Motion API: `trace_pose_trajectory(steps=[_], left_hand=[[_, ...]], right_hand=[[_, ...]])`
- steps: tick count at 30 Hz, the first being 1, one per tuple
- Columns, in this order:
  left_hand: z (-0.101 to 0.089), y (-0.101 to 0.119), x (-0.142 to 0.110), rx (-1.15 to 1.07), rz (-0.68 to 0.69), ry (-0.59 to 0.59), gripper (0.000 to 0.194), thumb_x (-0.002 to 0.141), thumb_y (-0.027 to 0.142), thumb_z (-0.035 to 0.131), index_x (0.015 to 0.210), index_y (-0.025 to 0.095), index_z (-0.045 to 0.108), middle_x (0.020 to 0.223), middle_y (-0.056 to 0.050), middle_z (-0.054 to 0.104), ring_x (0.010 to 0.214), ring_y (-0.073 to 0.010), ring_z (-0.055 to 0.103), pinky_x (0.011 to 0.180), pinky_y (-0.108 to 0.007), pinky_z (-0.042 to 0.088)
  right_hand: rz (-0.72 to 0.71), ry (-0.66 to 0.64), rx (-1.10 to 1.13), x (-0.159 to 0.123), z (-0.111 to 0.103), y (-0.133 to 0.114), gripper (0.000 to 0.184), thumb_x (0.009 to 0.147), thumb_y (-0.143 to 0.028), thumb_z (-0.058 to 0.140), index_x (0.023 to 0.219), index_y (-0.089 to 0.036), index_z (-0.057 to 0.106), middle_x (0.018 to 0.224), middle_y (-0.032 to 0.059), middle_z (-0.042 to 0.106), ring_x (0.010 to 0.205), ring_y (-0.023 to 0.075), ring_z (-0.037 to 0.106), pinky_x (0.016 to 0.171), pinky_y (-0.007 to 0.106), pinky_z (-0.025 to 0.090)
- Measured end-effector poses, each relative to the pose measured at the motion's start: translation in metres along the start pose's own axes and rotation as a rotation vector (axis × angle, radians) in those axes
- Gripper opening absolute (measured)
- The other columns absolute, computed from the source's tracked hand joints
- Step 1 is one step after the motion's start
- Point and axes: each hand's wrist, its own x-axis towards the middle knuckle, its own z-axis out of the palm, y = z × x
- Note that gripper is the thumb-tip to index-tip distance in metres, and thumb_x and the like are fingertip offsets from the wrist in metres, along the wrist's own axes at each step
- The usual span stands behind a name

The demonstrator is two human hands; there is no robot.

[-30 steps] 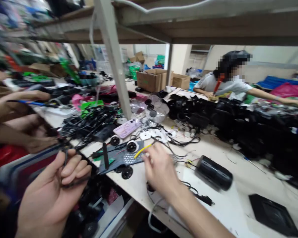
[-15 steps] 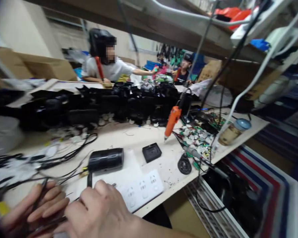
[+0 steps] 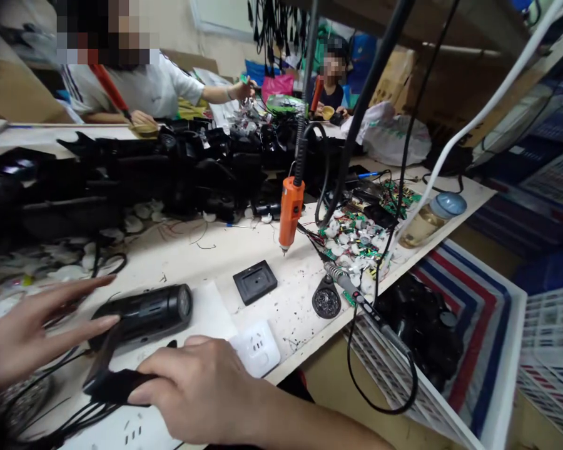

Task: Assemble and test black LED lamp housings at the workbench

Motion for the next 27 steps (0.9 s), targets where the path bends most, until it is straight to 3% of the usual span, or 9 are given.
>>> trace_pose_trajectory(steps=[4, 8, 11, 14, 20, 24, 27], left_hand=[[0.004, 0.003, 0.009, -0.210, -0.028, -0.269, 0.066, 0.071, 0.060, 0.062, 0.129, 0.029, 0.053, 0.135, 0.000, 0.059, 0.125, -0.0288, 0.052, 0.106, -0.039, 0.039], [0.003, 0.015, 0.003, -0.246, -0.013, -0.446, 0.065, 0.064, 0.047, 0.073, 0.124, 0.028, 0.057, 0.124, -0.001, 0.066, 0.115, -0.0303, 0.059, 0.098, -0.036, 0.045], [0.001, 0.032, -0.012, -0.247, 0.038, -0.385, 0.064, 0.057, 0.042, 0.079, 0.116, 0.026, 0.061, 0.113, -0.004, 0.070, 0.101, -0.0295, 0.064, 0.087, -0.034, 0.049], [0.001, 0.047, -0.031, -0.243, 0.084, -0.217, 0.055, 0.060, 0.038, 0.079, 0.110, 0.024, 0.062, 0.111, -0.005, 0.068, 0.102, -0.0282, 0.062, 0.091, -0.036, 0.047], [0.006, 0.061, -0.061, -0.178, 0.099, -0.019, 0.067, 0.060, 0.039, 0.079, 0.120, 0.024, 0.053, 0.120, -0.007, 0.061, 0.109, -0.0288, 0.058, 0.094, -0.040, 0.046], [0.005, 0.067, -0.070, -0.219, 0.169, 0.010, 0.079, 0.060, 0.038, 0.081, 0.130, 0.024, 0.047, 0.126, -0.010, 0.058, 0.116, -0.0302, 0.054, 0.100, -0.043, 0.043], [0.004, 0.070, -0.072, -0.265, 0.165, -0.004, 0.082, 0.060, 0.038, 0.082, 0.133, 0.026, 0.046, 0.124, -0.010, 0.059, 0.116, -0.0307, 0.054, 0.101, -0.046, 0.042]], right_hand=[[0.227, -0.040, 0.353, 0.001, -0.010, 0.003, 0.003, 0.086, -0.024, 0.059, 0.087, -0.022, 0.061, 0.067, -0.0063, 0.052, 0.060, 0.0076, 0.047, 0.056, 0.018, 0.037], [0.377, -0.061, 0.435, 0.000, -0.016, 0.012, 0.025, 0.076, -0.035, 0.070, 0.094, -0.022, 0.058, 0.066, -0.0072, 0.050, 0.059, 0.0083, 0.045, 0.054, 0.019, 0.035], [0.439, -0.019, 0.443, -0.003, -0.018, 0.017, 0.029, 0.070, -0.032, 0.075, 0.089, -0.020, 0.057, 0.067, -0.0068, 0.050, 0.059, 0.0084, 0.043, 0.054, 0.020, 0.035], [0.456, 0.065, 0.488, -0.002, -0.020, 0.026, 0.020, 0.079, -0.034, 0.065, 0.090, -0.019, 0.056, 0.070, -0.0042, 0.050, 0.064, 0.0105, 0.046, 0.058, 0.022, 0.038], [0.482, 0.115, 0.427, 0.015, -0.024, 0.039, 0.043, 0.077, -0.055, 0.061, 0.099, -0.017, 0.060, 0.066, -0.0037, 0.046, 0.061, 0.0137, 0.046, 0.059, 0.026, 0.039], [0.445, 0.063, 0.355, 0.019, -0.021, 0.038, 0.041, 0.078, -0.053, 0.062, 0.099, -0.018, 0.063, 0.067, -0.0037, 0.043, 0.062, 0.0132, 0.043, 0.059, 0.025, 0.039], [0.429, 0.046, 0.282, 0.017, -0.018, 0.041, 0.045, 0.081, -0.049, 0.061, 0.114, -0.020, 0.060, 0.067, -0.0047, 0.040, 0.063, 0.0134, 0.040, 0.059, 0.025, 0.038]])
